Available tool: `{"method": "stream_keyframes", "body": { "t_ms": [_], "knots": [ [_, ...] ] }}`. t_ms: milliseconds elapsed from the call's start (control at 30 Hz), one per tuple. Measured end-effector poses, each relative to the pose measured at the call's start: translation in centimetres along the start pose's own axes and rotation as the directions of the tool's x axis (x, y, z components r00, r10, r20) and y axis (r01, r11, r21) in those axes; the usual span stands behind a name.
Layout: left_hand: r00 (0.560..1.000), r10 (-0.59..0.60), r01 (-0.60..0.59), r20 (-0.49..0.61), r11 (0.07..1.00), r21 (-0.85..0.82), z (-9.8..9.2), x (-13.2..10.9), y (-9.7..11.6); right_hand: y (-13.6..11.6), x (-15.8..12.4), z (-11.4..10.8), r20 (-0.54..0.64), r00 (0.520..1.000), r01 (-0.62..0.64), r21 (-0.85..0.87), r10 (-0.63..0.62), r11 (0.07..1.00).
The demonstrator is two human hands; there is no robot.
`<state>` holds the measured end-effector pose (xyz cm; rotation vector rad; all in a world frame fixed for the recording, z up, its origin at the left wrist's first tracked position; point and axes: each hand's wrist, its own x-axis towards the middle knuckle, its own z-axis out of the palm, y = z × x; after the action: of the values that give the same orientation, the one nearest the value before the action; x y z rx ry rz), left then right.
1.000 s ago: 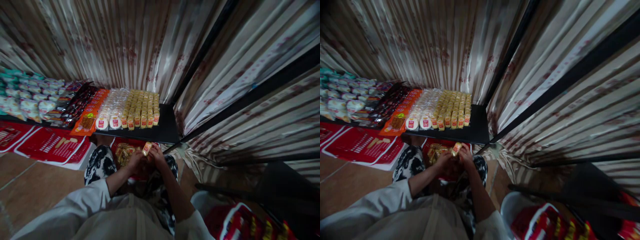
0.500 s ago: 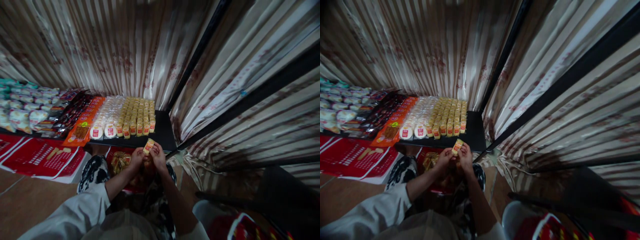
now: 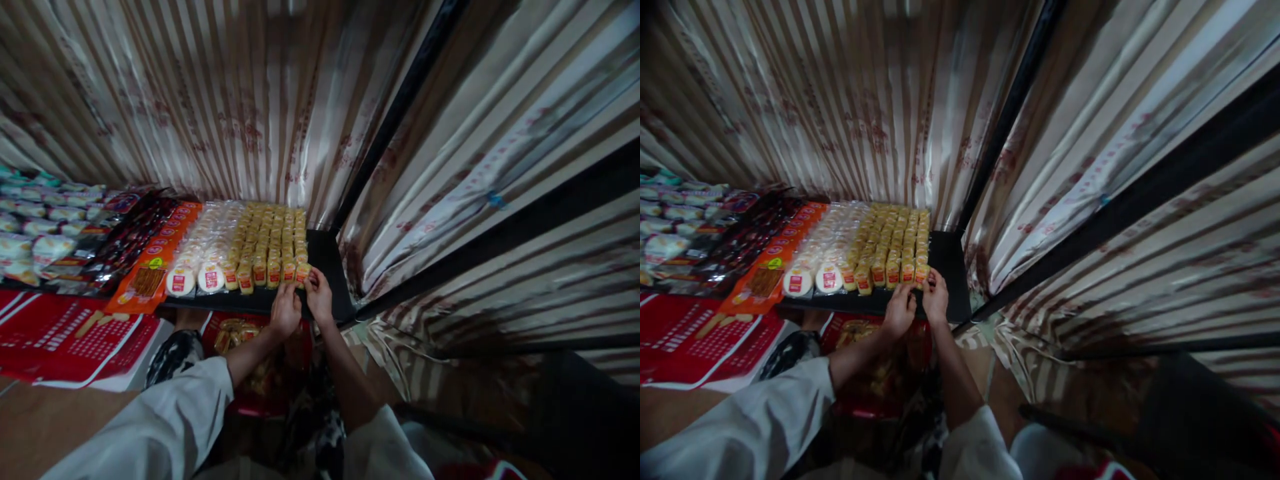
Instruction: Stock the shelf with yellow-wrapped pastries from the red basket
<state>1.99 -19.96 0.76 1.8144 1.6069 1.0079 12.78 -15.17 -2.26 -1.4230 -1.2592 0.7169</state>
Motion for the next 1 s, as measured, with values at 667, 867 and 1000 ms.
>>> {"method": "stream_keyframes", "body": {
  "t_ms": [667,867,1000],
  "knots": [
    [0.920,0.387,-0.389,0.059,0.884,0.261,2.0,1.2,-4.8,0.3,-0.2,1.1,-0.016,0.995,0.092,-0.158,-0.096,0.983],
    [0.901,0.426,-0.424,0.077,0.833,0.356,0.1,0.1,-4.1,0.1,-0.3,0.6,0.019,0.996,0.089,-0.064,-0.088,0.994],
    [0.854,0.488,-0.513,0.182,0.729,0.453,-1.0,-0.3,-4.4,0.1,-0.2,0.2,0.052,0.991,0.125,-0.093,-0.121,0.988]
  ]
}}
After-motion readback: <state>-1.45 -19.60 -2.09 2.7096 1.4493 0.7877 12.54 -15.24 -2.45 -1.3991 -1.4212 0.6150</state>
